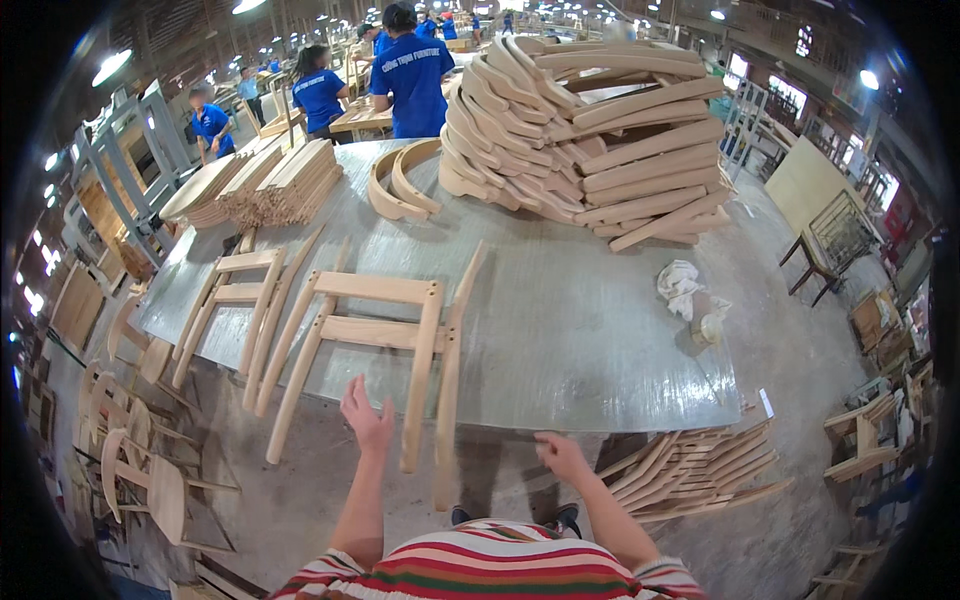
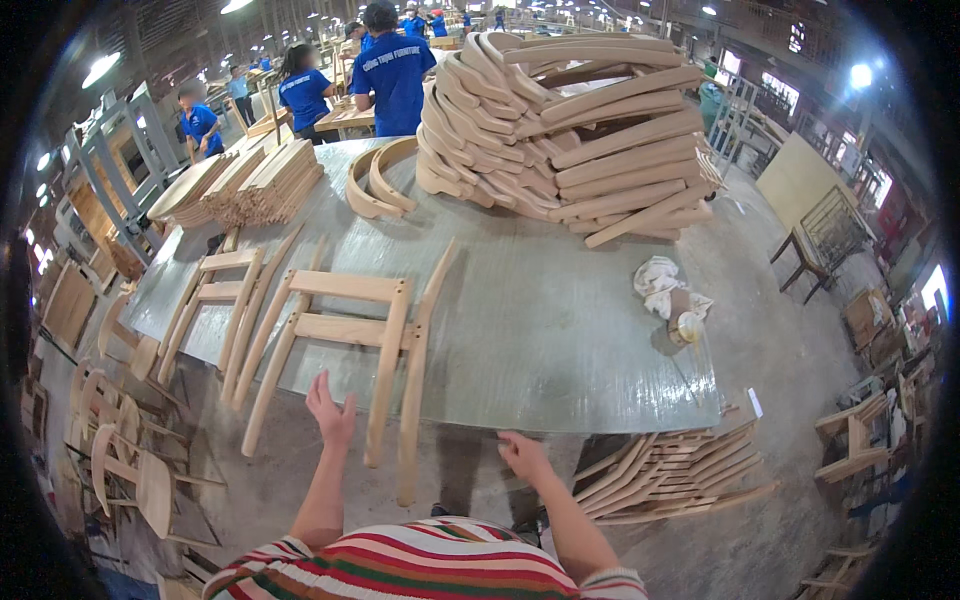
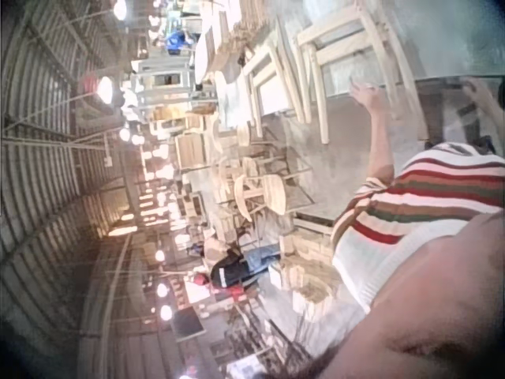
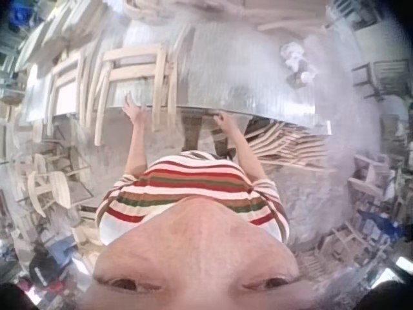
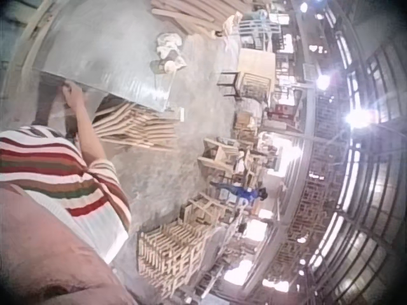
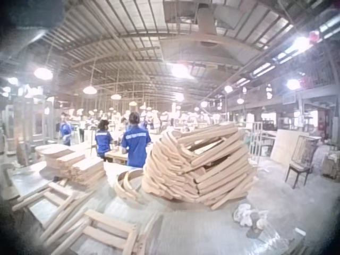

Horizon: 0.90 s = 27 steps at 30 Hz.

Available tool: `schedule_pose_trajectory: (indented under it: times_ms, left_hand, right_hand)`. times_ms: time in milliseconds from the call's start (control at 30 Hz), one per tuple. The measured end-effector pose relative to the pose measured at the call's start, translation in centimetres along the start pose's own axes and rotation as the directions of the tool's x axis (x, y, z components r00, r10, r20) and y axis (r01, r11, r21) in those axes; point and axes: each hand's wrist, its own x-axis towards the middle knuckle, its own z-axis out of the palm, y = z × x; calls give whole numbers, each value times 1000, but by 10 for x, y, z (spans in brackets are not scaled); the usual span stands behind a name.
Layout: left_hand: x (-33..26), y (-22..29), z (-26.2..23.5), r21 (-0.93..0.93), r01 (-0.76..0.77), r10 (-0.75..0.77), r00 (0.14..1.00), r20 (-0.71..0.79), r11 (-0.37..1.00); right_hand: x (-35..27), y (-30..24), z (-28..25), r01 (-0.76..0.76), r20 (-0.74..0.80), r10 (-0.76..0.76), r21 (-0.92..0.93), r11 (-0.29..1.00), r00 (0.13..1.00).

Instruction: The person applies glue to the holes of wooden chair frames using a small brush and a container. They then pick up stacks of wooden chair backs and place them on the floor. The person repeats the gluing process on another chair frame while other workers assemble chairs in the background.

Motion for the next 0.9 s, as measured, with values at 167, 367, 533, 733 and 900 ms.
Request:
schedule_pose_trajectory:
  times_ms: [167, 367, 533, 733, 900]
  left_hand:
    - [1, 108, 60, -195, -121, 133, 990, 51, 973]
    - [-63, 190, 132, -133, -389, 410, 878, 248, 912]
    - [-138, 261, 168, -107, -480, 398, 560, 727, 871]
    - [-170, 274, 178, 16, -520, 351, 600, 719, 854]
    - [-180, 274, 186, 122, -530, 295, 633, 716, 839]
  right_hand:
    - [-113, 109, -59, -116, -70, 124, 109, 987, 990]
    - [-141, 133, -127, -211, -78, 248, 322, 923, 966]
    - [-102, 154, -182, -81, -65, 89, 115, 990, 994]
    - [-59, 121, -209, 91, 94, -43, -605, 791, 995]
    - [-47, 114, -200, -22, 181, 165, -608, 793, 969]
